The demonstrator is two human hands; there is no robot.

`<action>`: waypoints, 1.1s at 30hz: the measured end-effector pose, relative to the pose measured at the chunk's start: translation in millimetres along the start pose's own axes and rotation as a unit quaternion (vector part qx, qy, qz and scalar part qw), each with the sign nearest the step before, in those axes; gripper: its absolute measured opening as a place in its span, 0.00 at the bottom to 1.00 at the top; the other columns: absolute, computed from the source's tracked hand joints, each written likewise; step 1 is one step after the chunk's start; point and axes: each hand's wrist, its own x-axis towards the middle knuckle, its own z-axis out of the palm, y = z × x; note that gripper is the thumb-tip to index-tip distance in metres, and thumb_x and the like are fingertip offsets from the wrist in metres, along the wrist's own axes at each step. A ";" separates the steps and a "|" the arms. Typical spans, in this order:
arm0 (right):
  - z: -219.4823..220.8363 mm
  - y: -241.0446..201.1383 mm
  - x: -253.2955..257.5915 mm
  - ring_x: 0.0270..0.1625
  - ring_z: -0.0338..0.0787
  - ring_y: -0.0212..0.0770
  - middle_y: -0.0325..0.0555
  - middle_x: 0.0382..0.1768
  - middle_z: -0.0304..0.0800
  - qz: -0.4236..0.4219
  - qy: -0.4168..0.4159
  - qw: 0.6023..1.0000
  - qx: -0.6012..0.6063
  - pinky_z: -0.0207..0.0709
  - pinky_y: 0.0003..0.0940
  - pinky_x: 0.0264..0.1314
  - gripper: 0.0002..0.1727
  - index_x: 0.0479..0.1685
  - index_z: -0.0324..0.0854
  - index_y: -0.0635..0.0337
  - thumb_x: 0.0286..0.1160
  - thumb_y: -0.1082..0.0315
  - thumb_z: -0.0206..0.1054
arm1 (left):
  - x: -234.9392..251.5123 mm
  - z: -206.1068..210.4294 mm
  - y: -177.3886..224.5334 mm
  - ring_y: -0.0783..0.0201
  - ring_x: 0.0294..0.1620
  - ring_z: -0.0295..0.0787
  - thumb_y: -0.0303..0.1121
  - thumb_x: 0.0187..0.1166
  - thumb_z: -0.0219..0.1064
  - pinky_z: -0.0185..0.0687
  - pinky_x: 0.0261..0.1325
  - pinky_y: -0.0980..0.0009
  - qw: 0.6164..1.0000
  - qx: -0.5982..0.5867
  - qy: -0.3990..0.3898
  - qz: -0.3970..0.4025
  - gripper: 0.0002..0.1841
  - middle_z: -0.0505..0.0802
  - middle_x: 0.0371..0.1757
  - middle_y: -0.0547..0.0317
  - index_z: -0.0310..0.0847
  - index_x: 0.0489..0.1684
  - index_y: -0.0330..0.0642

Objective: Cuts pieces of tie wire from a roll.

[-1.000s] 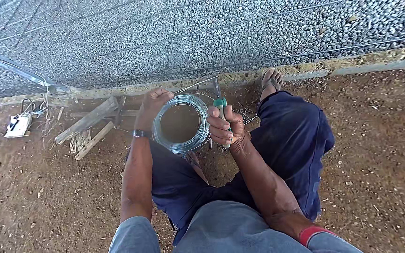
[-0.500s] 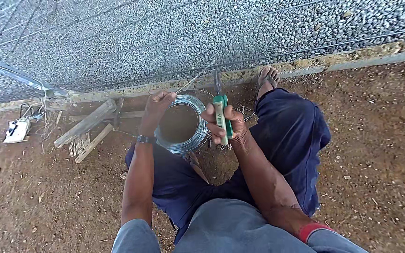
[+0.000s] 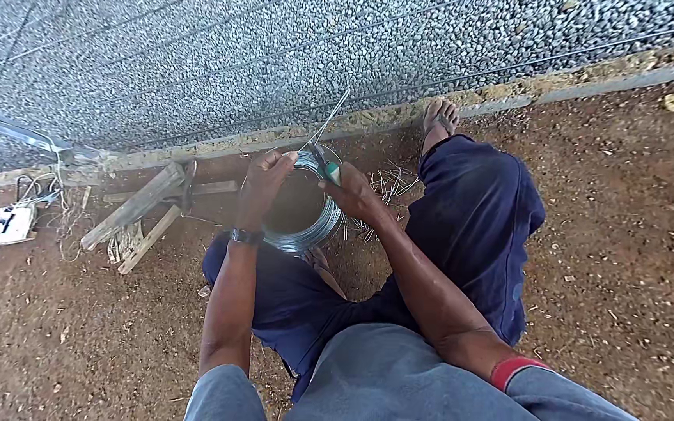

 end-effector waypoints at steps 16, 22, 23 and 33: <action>-0.7 -8.0 10.4 0.49 0.88 0.51 0.55 0.50 0.84 0.006 0.026 0.998 -0.057 0.85 0.53 0.54 0.25 0.63 0.83 0.61 0.80 0.49 0.69 | 2.2 0.9 -7.0 0.65 0.28 0.77 0.55 0.77 0.72 0.75 0.37 0.62 0.997 0.055 -0.041 -0.047 0.21 0.84 0.26 0.62 0.83 0.27 0.47; -3.5 -9.0 -8.1 0.51 0.90 0.61 0.64 0.56 0.85 0.046 0.041 0.995 -0.073 0.85 0.64 0.53 0.27 0.63 0.79 0.64 0.82 0.47 0.67 | -0.8 4.2 0.3 0.63 0.32 0.84 0.58 0.80 0.67 0.80 0.39 0.57 0.990 0.124 -0.051 -0.051 0.22 0.89 0.30 0.61 0.88 0.34 0.48; -3.9 -3.5 -3.1 0.54 0.90 0.63 0.65 0.57 0.85 0.057 0.031 0.995 -0.071 0.84 0.67 0.56 0.29 0.64 0.78 0.64 0.82 0.46 0.68 | -3.9 1.6 6.7 0.63 0.36 0.86 0.57 0.81 0.66 0.83 0.43 0.55 0.986 0.147 -0.059 -0.048 0.21 0.91 0.34 0.60 0.89 0.38 0.47; -18.0 24.2 13.4 0.29 0.93 0.43 0.50 0.36 0.92 0.041 0.022 0.983 0.175 0.92 0.44 0.36 0.25 0.70 0.69 0.69 0.89 0.56 0.60 | -4.5 -55.1 -4.2 0.67 0.30 0.82 0.43 0.81 0.71 0.81 0.39 0.64 0.988 0.113 -0.086 0.054 0.13 0.89 0.30 0.60 0.90 0.40 0.41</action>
